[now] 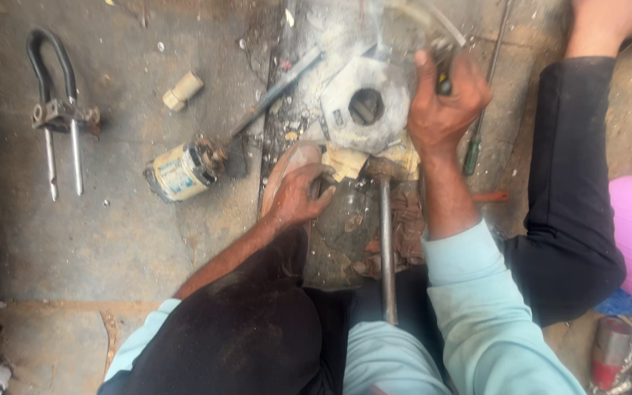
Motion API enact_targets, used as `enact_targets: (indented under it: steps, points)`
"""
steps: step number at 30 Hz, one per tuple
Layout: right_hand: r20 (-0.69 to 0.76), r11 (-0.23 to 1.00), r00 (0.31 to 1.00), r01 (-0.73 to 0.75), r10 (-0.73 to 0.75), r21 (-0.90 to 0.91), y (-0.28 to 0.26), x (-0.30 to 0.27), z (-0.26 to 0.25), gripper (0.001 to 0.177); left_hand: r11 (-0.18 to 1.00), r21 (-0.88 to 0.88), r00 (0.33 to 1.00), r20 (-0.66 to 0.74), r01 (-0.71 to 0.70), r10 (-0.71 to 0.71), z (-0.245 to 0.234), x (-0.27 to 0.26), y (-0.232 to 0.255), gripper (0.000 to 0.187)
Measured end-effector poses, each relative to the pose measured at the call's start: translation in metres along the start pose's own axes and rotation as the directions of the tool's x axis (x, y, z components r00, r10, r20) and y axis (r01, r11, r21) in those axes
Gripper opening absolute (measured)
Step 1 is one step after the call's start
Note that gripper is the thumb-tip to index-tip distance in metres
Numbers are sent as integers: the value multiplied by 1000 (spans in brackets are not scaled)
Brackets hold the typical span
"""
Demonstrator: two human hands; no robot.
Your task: The person sits on the floor and uses a hammer and a metal rod to strike and shape a metal part. They then use a screwdriver to adjust components on the part and a pair of pliers to manipulate a small piece.
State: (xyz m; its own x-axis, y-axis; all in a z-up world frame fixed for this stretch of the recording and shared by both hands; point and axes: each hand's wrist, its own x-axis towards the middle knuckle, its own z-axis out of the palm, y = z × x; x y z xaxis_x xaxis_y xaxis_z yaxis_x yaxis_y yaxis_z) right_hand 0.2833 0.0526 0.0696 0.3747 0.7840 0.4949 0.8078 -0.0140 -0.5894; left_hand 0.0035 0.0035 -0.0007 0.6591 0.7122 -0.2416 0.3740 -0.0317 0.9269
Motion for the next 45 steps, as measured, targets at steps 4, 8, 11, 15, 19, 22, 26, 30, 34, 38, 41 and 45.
enact_targets:
  steps: [4, 8, 11, 15, 19, 22, 26, 30, 34, 38, 41, 45]
  points:
    - [13, 998, 999, 32, -33, 56, -8, 2, 8, 52, 998, 12, 998, -14, -62, 62, 2, -4, -1, 39]
    - [-13, 999, 1000, 6, -6, -49, 4, 3, 0, 53, 997, 22, 996, -48, -69, 70, 3, -1, -12, 37]
    - [-76, 999, 996, 52, -51, 13, 12, -4, 6, 53, 999, -21, 999, -14, -46, 45, 2, -3, -7, 39]
    - [-1, 997, 999, -32, 32, -68, 19, -10, 17, 51, 999, -2, 999, 2, -36, 36, -1, 3, -4, 37]
    - [5, 999, 1000, -19, 20, -47, 9, -21, -7, 51, 999, -3, 999, -34, -41, 41, 7, -13, -7, 34]
    - [-25, 999, 1000, -18, 19, 42, 2, -6, 0, 46, 997, -23, 997, -41, -69, 68, -1, -1, -3, 36]
    - [-2, 1000, 1000, -8, 8, 7, 2, -6, 6, 43, 999, -24, 998, -42, -48, 47, -3, -3, 3, 35]
    - [-46, 999, 999, 0, -2, -43, 6, -15, -12, 48, 999, -40, 999, -38, -25, 24, 2, -8, -3, 35]
    - [-10, 999, 999, -40, 40, 10, -2, -10, 0, 46, 999, -36, 999, -32, -31, 30, -2, 0, 1, 36]
    - [-33, 991, 999, 8, -12, -130, -6, -9, -14, 48, 999, 3, 998, -52, -39, 39, 3, -5, -2, 38]
    - [-48, 1000, 998, 28, -27, 7, 4, -11, -17, 48, 998, -50, 999, -24, -28, 27, 3, -5, -7, 34]
    - [2, 998, 1000, 13, -13, 60, 5, -13, 9, 50, 998, -52, 998, -32, -47, 45, 0, -3, 4, 38]
